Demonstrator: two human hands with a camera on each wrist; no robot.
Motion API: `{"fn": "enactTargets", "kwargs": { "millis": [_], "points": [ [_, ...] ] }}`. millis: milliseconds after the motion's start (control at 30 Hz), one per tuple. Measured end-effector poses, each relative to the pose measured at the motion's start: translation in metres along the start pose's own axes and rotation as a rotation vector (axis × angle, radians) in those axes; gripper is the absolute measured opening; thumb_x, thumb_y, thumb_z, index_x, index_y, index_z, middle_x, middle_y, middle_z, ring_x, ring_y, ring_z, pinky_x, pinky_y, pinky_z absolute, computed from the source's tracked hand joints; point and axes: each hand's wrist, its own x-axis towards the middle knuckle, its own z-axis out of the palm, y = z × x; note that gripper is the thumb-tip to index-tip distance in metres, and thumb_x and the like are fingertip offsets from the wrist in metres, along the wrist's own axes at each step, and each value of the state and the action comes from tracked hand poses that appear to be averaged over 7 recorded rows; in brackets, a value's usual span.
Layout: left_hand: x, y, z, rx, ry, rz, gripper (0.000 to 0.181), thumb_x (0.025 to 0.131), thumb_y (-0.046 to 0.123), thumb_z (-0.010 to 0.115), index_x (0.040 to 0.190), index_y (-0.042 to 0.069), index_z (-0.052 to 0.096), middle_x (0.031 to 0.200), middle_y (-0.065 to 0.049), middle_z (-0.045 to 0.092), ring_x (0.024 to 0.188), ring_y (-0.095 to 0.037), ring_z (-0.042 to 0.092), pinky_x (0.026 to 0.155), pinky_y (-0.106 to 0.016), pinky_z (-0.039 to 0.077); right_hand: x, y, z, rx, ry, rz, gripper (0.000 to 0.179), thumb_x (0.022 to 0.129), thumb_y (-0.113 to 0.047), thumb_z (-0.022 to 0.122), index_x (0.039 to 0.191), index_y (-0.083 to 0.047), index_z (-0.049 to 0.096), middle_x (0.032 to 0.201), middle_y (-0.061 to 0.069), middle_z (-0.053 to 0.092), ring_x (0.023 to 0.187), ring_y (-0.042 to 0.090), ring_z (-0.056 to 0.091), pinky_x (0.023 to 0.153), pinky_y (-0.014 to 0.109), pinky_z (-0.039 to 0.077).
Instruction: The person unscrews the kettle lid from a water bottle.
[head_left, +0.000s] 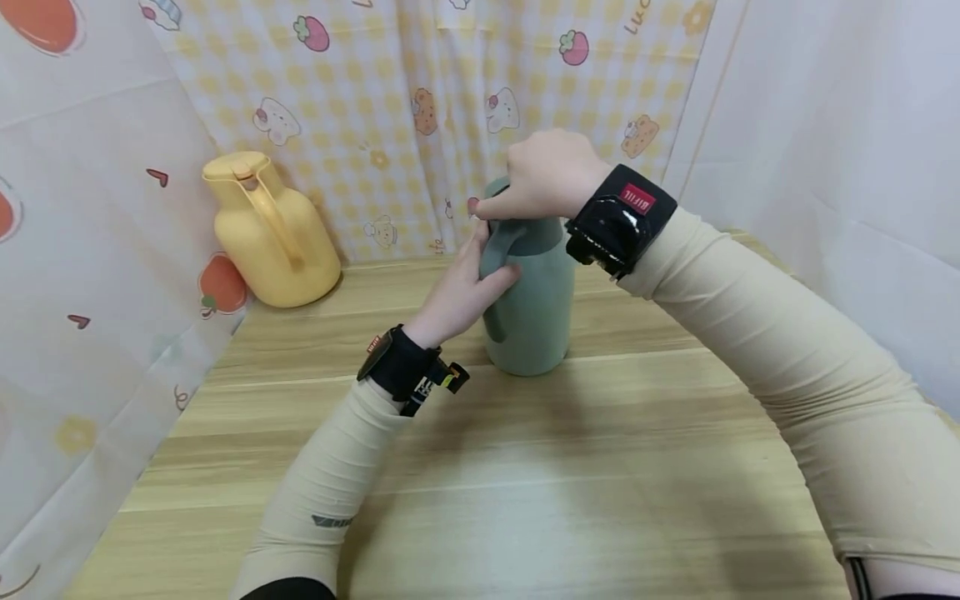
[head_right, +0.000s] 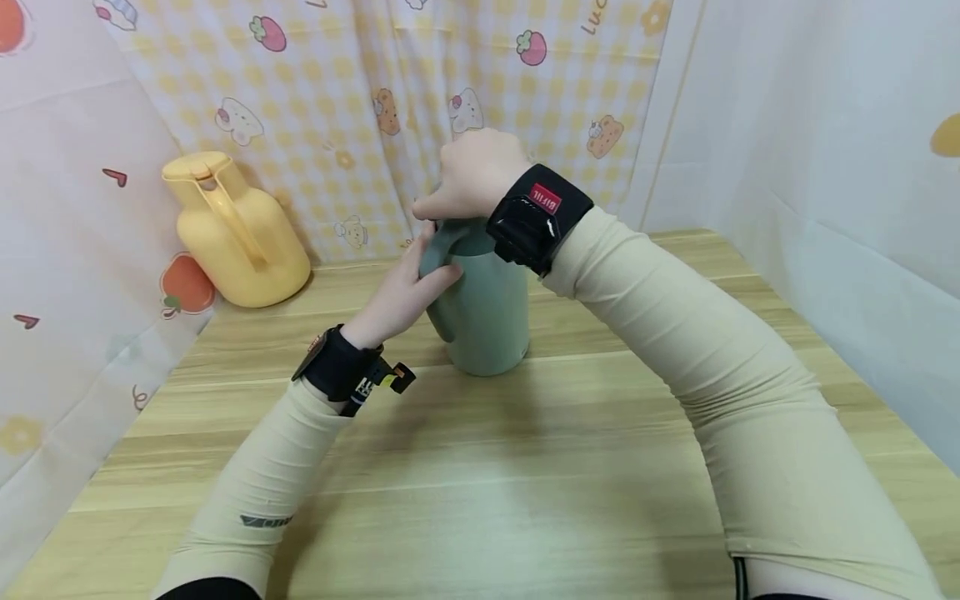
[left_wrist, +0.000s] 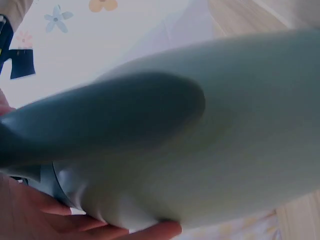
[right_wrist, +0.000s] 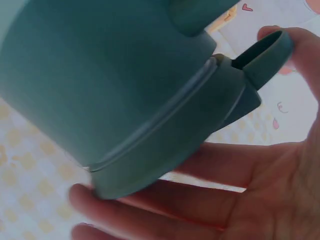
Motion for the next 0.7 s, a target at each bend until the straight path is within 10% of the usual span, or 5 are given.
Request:
{"fn": "enactTargets", "kwargs": {
  "millis": [700],
  "points": [
    [0.004,-0.005,-0.014,-0.001,-0.113,-0.046,0.083,0.095,0.045,0.051,0.154,0.032,-0.006,0.161,0.006,-0.002,0.145,-0.011,0.004,0.113,-0.048,0.020,-0.005,0.032,0.002,0.167,-0.052,-0.175,0.053,0.086,-0.056,0.057,0.060,-0.015,0.034,0.055,-0.005,0.029,0.050,0.010,0.029,0.053,0.028,0.030]
  ]
}}
